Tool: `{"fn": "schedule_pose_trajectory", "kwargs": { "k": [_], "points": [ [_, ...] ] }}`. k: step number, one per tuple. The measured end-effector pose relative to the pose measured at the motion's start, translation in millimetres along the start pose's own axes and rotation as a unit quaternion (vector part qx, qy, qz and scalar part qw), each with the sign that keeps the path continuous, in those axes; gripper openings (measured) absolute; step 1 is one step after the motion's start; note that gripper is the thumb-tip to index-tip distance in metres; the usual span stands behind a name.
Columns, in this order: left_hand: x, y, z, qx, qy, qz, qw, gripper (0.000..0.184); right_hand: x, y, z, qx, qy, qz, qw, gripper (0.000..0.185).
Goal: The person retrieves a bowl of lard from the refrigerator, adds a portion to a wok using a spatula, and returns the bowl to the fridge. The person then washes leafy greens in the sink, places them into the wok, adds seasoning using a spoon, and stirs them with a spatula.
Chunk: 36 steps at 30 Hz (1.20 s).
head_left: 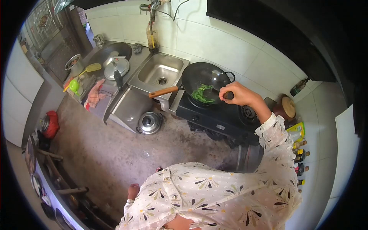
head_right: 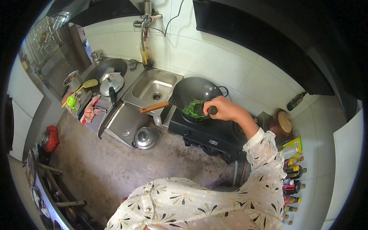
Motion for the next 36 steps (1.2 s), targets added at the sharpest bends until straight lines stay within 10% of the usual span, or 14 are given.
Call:
{"fn": "schedule_pose_trajectory", "kwargs": {
  "k": [9, 15, 22, 25, 31, 36],
  "points": [
    [63.4, -11.6, 48.2, 0.044, 0.039, -0.027, 0.998, 0.019, 107.4, -30.0, -8.1, 0.215, -0.025, -0.051, 0.975, 0.014],
    [64.5, -8.1, 48.5, 0.039, 0.022, -0.029, 0.999, 0.018, 143.9, 52.0, 13.0, 0.373, -0.284, -0.156, 0.869, 0.016],
    [8.4, -1.1, 9.3, 0.012, -0.011, -0.084, 0.996, 0.018, 265.4, -4.4, 61.1, 0.541, -0.313, -0.415, 0.661, 0.023],
    [-9.0, 9.2, 5.5, -0.006, 0.005, -0.046, 0.999, 0.018, 254.3, -33.4, 59.4, 0.507, -0.285, -0.464, 0.668, 0.016],
    [36.9, 12.8, 42.8, 0.049, -0.043, -0.068, 0.996, 0.017, 107.1, 3.9, 16.9, 0.242, -0.085, -0.177, 0.950, 0.014],
    [90.6, -9.3, 64.9, 0.051, 0.010, -0.102, 0.993, 0.017, 20.6, -8.7, 11.1, 0.082, 0.015, -0.052, 0.995, 0.015]
  ]
}}
Point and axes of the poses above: each hand's wrist, its own z-axis away from the middle knuckle, its own y-axis out of the back of the hand, x = y × z, the point moved 7 cm from there along -z, towards the middle knuckle, and after that the axes turned 2 degrees about x, right-handed, at the moved point
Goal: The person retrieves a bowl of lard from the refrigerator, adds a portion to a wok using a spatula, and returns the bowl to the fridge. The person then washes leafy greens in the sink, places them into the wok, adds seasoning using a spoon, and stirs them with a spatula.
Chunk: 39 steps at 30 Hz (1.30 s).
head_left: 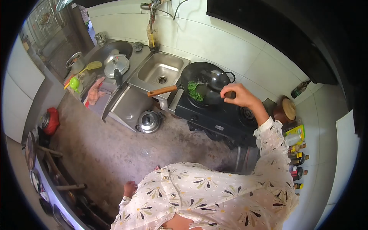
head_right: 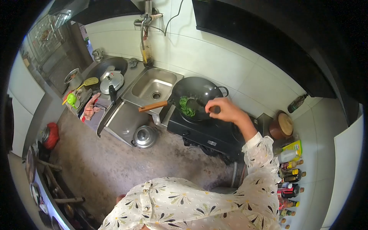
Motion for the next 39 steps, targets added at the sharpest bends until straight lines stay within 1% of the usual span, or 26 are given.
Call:
{"fn": "schedule_pose_trajectory", "kwargs": {
  "k": [1, 2, 3, 6, 7, 8, 9, 11, 14, 15, 18, 20, 21, 23, 24, 25, 28, 29, 30, 32, 33, 34, 35, 37, 39],
  "points": [
    [-3.6, -2.1, -5.2, -0.008, 0.008, 0.010, 1.000, 0.018, -3.8, -9.5, 2.5, -0.014, 0.010, 0.020, 1.000, 0.016],
    [-9.6, -4.6, -14.9, -0.017, 0.015, 0.021, 1.000, 0.019, 1.0, -20.9, 5.4, -0.020, -0.008, 0.009, 1.000, 0.017],
    [-11.1, -6.4, -20.3, -0.025, 0.023, 0.031, 0.999, 0.020, 7.3, -32.8, 5.8, -0.018, -0.007, 0.033, 0.999, 0.016],
    [-6.8, -8.9, -29.1, -0.053, 0.018, 0.040, 0.998, 0.022, 50.5, -54.2, 4.2, 0.011, -0.005, 0.088, 0.996, 0.019],
    [-3.9, -7.9, -27.3, -0.046, 0.022, 0.026, 0.998, 0.022, 64.2, -55.7, 5.4, 0.024, -0.004, 0.115, 0.993, 0.019],
    [0.0, -6.8, -23.0, -0.040, 0.025, 0.012, 0.999, 0.022, 63.0, -52.7, 4.7, 0.037, -0.002, 0.142, 0.989, 0.019],
    [2.1, -5.5, -20.7, -0.033, 0.028, -0.003, 0.999, 0.022, 62.2, -46.4, 6.5, 0.064, -0.007, 0.134, 0.989, 0.020],
    [-5.1, -2.2, -27.5, -0.035, 0.023, 0.019, 0.999, 0.022, 56.9, -33.0, 9.9, 0.116, -0.016, 0.118, 0.986, 0.020],
    [-31.2, -2.7, -34.3, -0.037, 0.024, 0.049, 0.998, 0.022, 63.1, -37.4, 11.2, 0.122, 0.028, 0.155, 0.980, 0.024],
    [-36.0, -3.6, -33.5, -0.038, 0.026, 0.058, 0.997, 0.022, 66.7, -47.9, 15.5, 0.107, 0.023, 0.189, 0.976, 0.027],
    [-37.6, -2.8, -18.6, 0.005, 0.012, 0.027, 1.000, 0.021, 58.9, -94.2, 41.1, 0.011, 0.021, 0.218, 0.976, 0.030],
    [-39.9, -6.4, -15.0, -0.004, 0.020, 0.037, 0.999, 0.020, 39.5, -123.2, 54.2, -0.034, 0.050, 0.198, 0.978, 0.030],
    [-39.6, -8.0, -12.3, -0.009, 0.024, 0.042, 0.999, 0.019, 32.9, -119.7, 53.3, 0.013, 0.053, 0.217, 0.975, 0.028],
    [-30.9, -14.1, -8.5, -0.053, -0.013, 0.022, 0.998, 0.019, 53.3, -109.9, 49.0, 0.032, 0.016, 0.249, 0.968, 0.027],
    [-27.1, -15.0, -8.4, -0.061, -0.015, 0.019, 0.998, 0.020, 62.2, -104.2, 48.2, 0.042, -0.001, 0.264, 0.964, 0.026],
    [-22.4, -16.0, -7.6, -0.068, -0.018, 0.017, 0.997, 0.020, 58.1, -104.1, 50.3, 0.028, -0.005, 0.291, 0.956, 0.032],
    [-14.6, -11.6, -11.4, -0.050, 0.009, 0.020, 0.998, 0.021, 28.3, -102.7, 50.5, 0.008, 0.039, 0.218, 0.975, 0.026],
    [-6.8, -10.3, -7.8, -0.046, 0.010, 0.012, 0.999, 0.021, 14.4, -90.7, 45.1, 0.017, 0.015, 0.192, 0.981, 0.026],
    [-4.1, -7.9, -6.0, -0.041, 0.010, 0.004, 0.999, 0.021, 15.2, -89.3, 43.0, 0.035, 0.002, 0.197, 0.980, 0.027],
    [-40.9, -15.9, -25.9, -0.091, 0.017, 0.099, 0.991, 0.021, 18.6, -85.8, 36.5, 0.060, -0.006, 0.204, 0.977, 0.028],
    [-58.6, -21.0, -36.9, -0.115, 0.018, 0.147, 0.982, 0.020, 15.5, -87.4, 36.4, 0.067, 0.000, 0.205, 0.976, 0.031],
    [-62.4, -21.3, -46.2, -0.103, 0.046, 0.157, 0.981, 0.021, 14.9, -91.6, 44.1, 0.056, 0.004, 0.232, 0.971, 0.034],
    [-62.6, -21.3, -50.5, -0.082, 0.076, 0.181, 0.977, 0.021, 13.3, -95.3, 46.3, 0.039, 0.025, 0.257, 0.965, 0.037],
    [-40.1, -17.6, -52.0, -0.074, 0.068, 0.212, 0.972, 0.023, 16.1, -109.7, 68.4, -0.022, 0.045, 0.315, 0.948, 0.043],
    [-13.2, -7.3, -66.8, -0.069, 0.032, 0.266, 0.961, 0.024, 14.2, -115.5, 93.2, -0.076, -0.004, 0.324, 0.943, 0.047]
  ]
}}
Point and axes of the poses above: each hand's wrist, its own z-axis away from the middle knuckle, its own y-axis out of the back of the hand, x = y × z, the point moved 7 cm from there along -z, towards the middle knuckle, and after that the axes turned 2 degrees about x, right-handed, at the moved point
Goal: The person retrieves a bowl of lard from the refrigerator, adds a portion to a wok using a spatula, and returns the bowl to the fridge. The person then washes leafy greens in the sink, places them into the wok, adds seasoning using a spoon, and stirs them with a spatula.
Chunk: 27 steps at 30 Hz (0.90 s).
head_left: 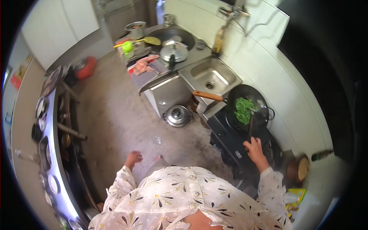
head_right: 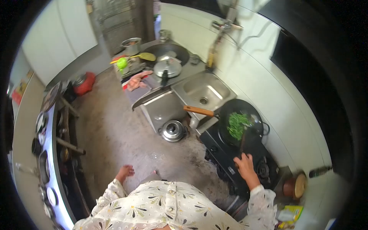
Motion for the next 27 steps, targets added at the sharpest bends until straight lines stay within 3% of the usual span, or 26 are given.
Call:
{"fn": "schedule_pose_trajectory", "kwargs": {
  "k": [2, 5, 9, 10, 13, 15, 18, 20, 27],
  "points": [
    [37.3, -4.0, -3.0, 0.015, -0.031, 0.021, 0.999, 0.027, -7.6, 8.3, 14.0, 0.014, -0.012, 0.032, 0.999, 0.054],
    [82.8, 10.9, -22.4, 0.052, -0.097, 0.086, 0.990, 0.029, -10.9, 19.9, 23.4, -0.071, -0.108, 0.065, 0.989, 0.060],
    [194.1, 26.8, -23.6, 0.146, -0.189, 0.134, 0.962, 0.020, -53.5, 71.9, 4.8, 0.081, -0.113, 0.025, 0.990, 0.053],
    [220.6, 26.3, -24.5, 0.162, -0.208, 0.133, 0.955, 0.019, -68.7, 82.5, 1.0, 0.127, -0.071, 0.008, 0.989, 0.046],
    [293.6, 6.5, 7.2, 0.167, -0.265, 0.183, 0.932, 0.018, -114.7, 100.9, 6.5, 0.162, -0.028, -0.119, 0.979, 0.032],
    [371.3, 21.5, -47.1, 0.170, -0.292, 0.209, 0.918, 0.019, -156.7, 65.8, -58.5, 0.125, -0.034, -0.149, 0.980, 0.027],
    [527.4, 68.4, -188.2, 0.162, -0.301, 0.235, 0.910, 0.023, -230.0, 2.6, -240.2, 0.098, -0.057, -0.208, 0.972, 0.021],
    [591.7, 74.3, -212.3, 0.150, -0.288, 0.238, 0.915, 0.028, -268.7, 7.3, -297.0, 0.056, -0.077, -0.233, 0.968, 0.019],
    [693.9, 96.9, -342.0, 0.092, -0.173, 0.170, 0.966, 0.035, -336.8, 14.3, -416.9, 0.004, -0.172, -0.257, 0.951, 0.016]
  ]
}}
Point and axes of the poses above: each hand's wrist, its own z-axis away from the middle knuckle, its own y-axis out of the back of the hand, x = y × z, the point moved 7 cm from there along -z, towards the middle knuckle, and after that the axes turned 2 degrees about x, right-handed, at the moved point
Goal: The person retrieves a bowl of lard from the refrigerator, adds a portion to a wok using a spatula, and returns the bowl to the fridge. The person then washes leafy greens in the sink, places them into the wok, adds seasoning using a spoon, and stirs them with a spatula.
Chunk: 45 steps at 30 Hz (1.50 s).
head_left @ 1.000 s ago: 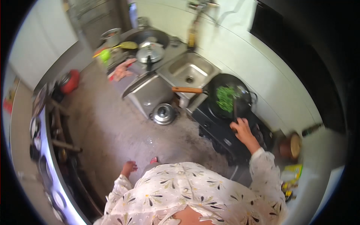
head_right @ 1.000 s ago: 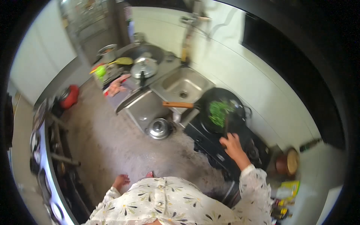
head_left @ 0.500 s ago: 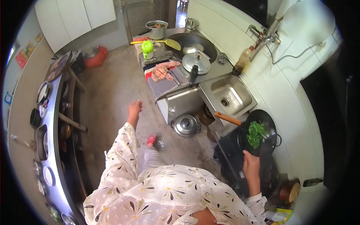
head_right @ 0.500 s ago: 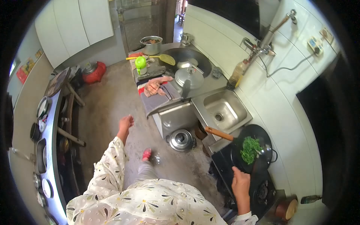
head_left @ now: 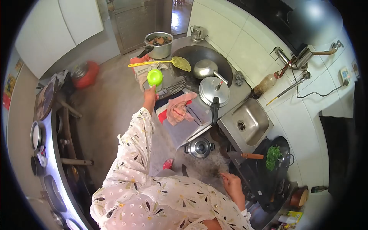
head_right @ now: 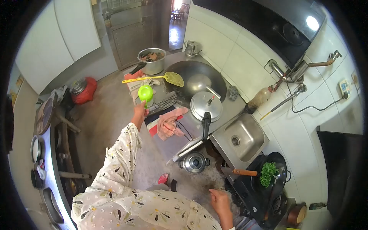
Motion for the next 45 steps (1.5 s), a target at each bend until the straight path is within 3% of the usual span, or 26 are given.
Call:
{"fn": "schedule_pose_trajectory", "kwargs": {
  "k": [4, 7, 10, 15, 22, 26, 33, 40, 45],
  "points": [
    [-5.1, -12.7, -42.9, -0.019, -0.038, -0.032, 0.999, 0.035, -11.4, -1.3, -22.5, 0.017, -0.044, 0.014, 0.999, 0.016],
    [0.3, -22.0, -42.1, -0.042, -0.007, 0.009, 0.999, 0.033, -21.6, -11.5, -38.8, 0.011, -0.025, 0.008, 1.000, 0.017],
    [1.3, -23.5, -59.7, -0.038, -0.042, 0.069, 0.996, 0.033, -42.2, -12.9, -57.8, -0.002, -0.029, 0.011, 1.000, 0.017],
    [7.6, -13.0, -43.2, -0.063, -0.052, 0.035, 0.996, 0.035, -52.2, -3.2, -89.3, 0.039, 0.025, 0.005, 0.999, 0.019],
    [39.8, -31.5, 104.1, -0.245, -0.176, -0.041, 0.952, 0.035, -67.8, 44.6, -147.4, 0.164, 0.092, -0.050, 0.981, 0.016],
    [27.6, -67.8, 181.8, -0.342, -0.145, -0.067, 0.926, 0.031, -88.3, 79.0, -185.3, 0.247, 0.141, -0.074, 0.956, 0.019],
    [-22.2, -109.4, 256.8, -0.432, -0.072, -0.079, 0.895, 0.022, -91.5, 74.5, -206.1, 0.202, 0.121, -0.153, 0.960, 0.038],
    [-44.2, -131.9, 287.6, -0.501, -0.066, -0.111, 0.856, 0.016, -61.1, 70.5, -183.2, 0.264, 0.175, -0.123, 0.941, 0.025],
    [-53.1, -148.9, 292.1, -0.525, -0.076, -0.131, 0.837, 0.019, -46.0, 83.8, -169.4, 0.308, 0.156, -0.115, 0.931, 0.016]
  ]
}}
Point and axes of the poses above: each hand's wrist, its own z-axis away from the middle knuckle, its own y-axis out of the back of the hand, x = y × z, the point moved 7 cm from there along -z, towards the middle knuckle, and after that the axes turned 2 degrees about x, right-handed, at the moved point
